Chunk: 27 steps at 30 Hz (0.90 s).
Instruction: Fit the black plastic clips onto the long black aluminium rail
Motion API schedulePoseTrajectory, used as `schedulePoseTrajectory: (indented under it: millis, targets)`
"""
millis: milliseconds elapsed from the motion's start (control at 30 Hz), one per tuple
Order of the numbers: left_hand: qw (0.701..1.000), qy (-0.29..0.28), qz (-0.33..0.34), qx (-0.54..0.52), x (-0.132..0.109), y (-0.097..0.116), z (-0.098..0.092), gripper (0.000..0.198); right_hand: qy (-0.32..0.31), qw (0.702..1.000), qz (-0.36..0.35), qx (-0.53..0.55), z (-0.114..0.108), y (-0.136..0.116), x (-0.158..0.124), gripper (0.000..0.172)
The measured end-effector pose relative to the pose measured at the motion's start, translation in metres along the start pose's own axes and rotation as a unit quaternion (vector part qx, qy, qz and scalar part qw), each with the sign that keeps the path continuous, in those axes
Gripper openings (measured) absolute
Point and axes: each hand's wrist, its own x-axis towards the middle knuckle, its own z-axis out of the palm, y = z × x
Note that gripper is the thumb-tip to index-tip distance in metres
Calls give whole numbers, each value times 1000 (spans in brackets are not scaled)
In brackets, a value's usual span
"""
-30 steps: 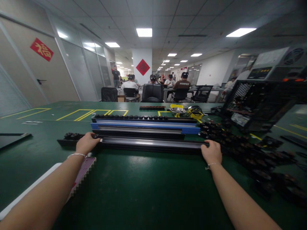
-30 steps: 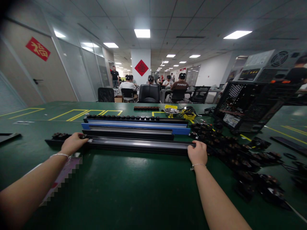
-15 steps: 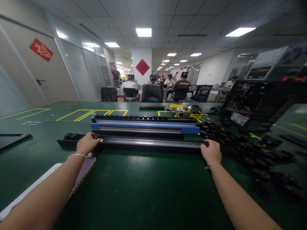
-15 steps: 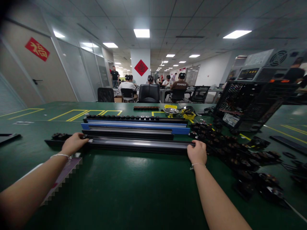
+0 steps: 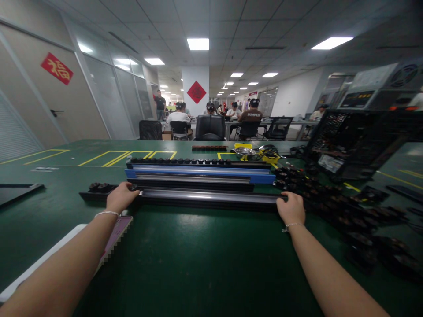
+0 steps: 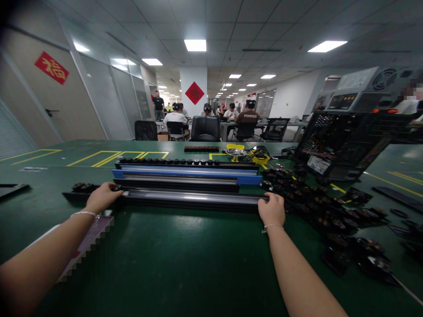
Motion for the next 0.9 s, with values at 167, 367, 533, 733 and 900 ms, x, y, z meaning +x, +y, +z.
schedulePoseTrajectory:
  millis: [167,367,533,733,900]
  targets:
    - [1000,4,2,-1,0,0,0,54,2,1000,-4,-1,1,1,0,38]
    - [1000,2,0,-6,0,-1,1,54,5,1000,-1,-4,1,1,0,38]
    - [1000,0,1,-11,0,-1,1,53,-2,1000,6,-5,-2,-3,-2,38]
    - [1000,-2,4,-13,0,-1,1,53,-16,1000,11,-4,-4,-4,-2,40]
    - [1000,-3,5,-16,-1,-1,0,53,-16,1000,7,-2,-4,-4,-2,41]
